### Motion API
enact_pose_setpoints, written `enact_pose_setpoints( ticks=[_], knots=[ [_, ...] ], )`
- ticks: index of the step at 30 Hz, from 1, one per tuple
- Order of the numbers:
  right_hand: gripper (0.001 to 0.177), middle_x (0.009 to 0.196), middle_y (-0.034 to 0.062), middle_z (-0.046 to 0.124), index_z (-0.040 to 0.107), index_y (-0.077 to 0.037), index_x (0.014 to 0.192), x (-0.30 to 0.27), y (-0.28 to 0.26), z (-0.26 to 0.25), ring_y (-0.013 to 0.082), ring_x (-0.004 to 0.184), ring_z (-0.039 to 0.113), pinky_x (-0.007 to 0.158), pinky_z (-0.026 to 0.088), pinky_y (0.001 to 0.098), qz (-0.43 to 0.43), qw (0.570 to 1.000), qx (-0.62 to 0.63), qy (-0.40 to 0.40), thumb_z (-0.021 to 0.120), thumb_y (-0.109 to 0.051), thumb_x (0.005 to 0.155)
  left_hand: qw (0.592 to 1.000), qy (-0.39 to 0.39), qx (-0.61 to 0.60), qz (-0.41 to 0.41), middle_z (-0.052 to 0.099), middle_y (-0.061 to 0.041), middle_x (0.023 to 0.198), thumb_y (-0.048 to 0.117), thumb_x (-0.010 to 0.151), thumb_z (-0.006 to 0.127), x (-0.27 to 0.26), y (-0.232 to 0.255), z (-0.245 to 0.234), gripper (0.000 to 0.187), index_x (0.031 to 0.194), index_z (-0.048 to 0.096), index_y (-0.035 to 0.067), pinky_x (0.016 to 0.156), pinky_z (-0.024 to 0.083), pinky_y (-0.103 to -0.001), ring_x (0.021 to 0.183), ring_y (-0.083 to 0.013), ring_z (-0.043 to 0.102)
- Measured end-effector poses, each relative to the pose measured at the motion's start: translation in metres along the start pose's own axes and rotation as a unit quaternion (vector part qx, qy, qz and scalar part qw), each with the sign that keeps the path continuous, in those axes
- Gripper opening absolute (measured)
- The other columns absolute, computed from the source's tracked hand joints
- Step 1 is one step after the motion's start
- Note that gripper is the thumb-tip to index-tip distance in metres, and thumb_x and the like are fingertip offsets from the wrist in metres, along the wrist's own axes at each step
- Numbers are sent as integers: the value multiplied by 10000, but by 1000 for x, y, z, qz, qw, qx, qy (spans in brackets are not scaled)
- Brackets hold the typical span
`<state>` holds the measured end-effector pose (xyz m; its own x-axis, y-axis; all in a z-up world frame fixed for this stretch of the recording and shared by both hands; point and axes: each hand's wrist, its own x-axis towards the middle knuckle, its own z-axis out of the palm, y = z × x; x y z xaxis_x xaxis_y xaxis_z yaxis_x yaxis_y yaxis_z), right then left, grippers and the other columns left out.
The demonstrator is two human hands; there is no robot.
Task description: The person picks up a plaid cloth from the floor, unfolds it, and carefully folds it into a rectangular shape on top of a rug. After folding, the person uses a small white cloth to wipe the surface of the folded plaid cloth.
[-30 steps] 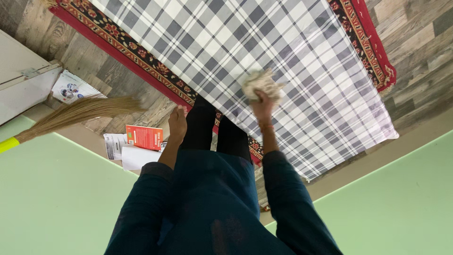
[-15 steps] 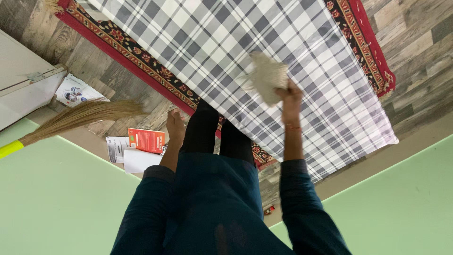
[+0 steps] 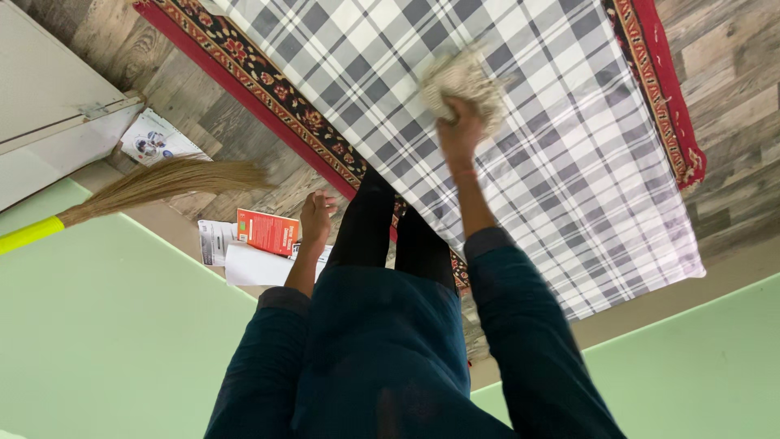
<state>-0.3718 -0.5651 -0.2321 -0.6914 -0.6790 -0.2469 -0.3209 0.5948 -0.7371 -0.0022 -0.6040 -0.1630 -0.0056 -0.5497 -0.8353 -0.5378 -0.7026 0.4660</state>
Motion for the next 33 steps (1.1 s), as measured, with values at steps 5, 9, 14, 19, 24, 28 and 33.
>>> enact_pose_setpoints(
  ticks=[5, 9, 14, 19, 24, 28, 33],
  knots=[
    [416, 1089, 177, 694, 731, 27, 1089, -134, -109, 85, 305, 975, 665, 818, 524, 416, -33, 941, 102, -320, 877, -132, 734, 996, 52, -72, -28, 671, -154, 1164, 365, 1066, 369, -5, 3, 7, 483, 1399, 442, 23, 873, 533, -376, 945, -226, 695],
    [375, 968, 187, 722, 739, -14, 1181, -160, -126, 58, 279, 798, 660, 719, 519, 431, 211, 881, 134, -401, 759, -136, 827, 993, 91, -44, -68, 676, -177, 1156, 417, 1079, 373, -2, 7, 13, 527, 1468, 415, 64, 854, 510, -381, 940, -231, 662],
    [249, 1009, 102, 759, 728, -18, 1069, -65, -69, -89, 270, 969, 724, 902, 605, 395, 275, 896, 328, -118, 692, -52, 824, 989, 35, -142, -19, 671, -171, 1174, 417, 1084, 385, 17, 8, 15, 532, 1418, 449, 9, 837, 594, -350, 929, -223, 713],
    [370, 1097, 82, 726, 663, -50, 1166, 54, -1, -204, 228, 1020, 701, 935, 618, 395, 212, 914, 291, 189, 682, 17, 802, 993, 26, -115, -19, 709, -178, 1093, 423, 1079, 386, 44, 6, 13, 529, 1405, 456, 12, 767, 573, -379, 867, -251, 697],
    [423, 1067, 98, 706, 665, 4, 1181, 156, 15, -166, 222, 890, 661, 754, 570, 379, 249, 902, 291, 200, 640, 66, 763, 994, 29, -101, -4, 727, -171, 1065, 378, 1079, 385, 65, -8, -19, 506, 1385, 491, -12, 794, 572, -362, 884, -234, 719],
    [485, 1122, 96, 721, 653, 23, 1275, 189, -30, -58, 162, 929, 659, 778, 552, 281, 149, 972, 180, 16, 630, 63, 792, 987, 33, -152, 42, 696, -165, 1066, 385, 1105, 389, 65, -17, -50, 519, 1363, 501, -52, 800, 592, -350, 944, -201, 701],
    [435, 1237, 59, 635, 715, -153, 1216, 83, -114, 125, 204, 1151, 646, 984, 539, 325, 34, 974, 74, -213, 710, -19, 802, 985, 58, -163, 5, 706, -152, 1016, 396, 1102, 386, 51, -17, -62, 521, 1334, 541, -43, 799, 558, -333, 867, -211, 675]
  ],
)
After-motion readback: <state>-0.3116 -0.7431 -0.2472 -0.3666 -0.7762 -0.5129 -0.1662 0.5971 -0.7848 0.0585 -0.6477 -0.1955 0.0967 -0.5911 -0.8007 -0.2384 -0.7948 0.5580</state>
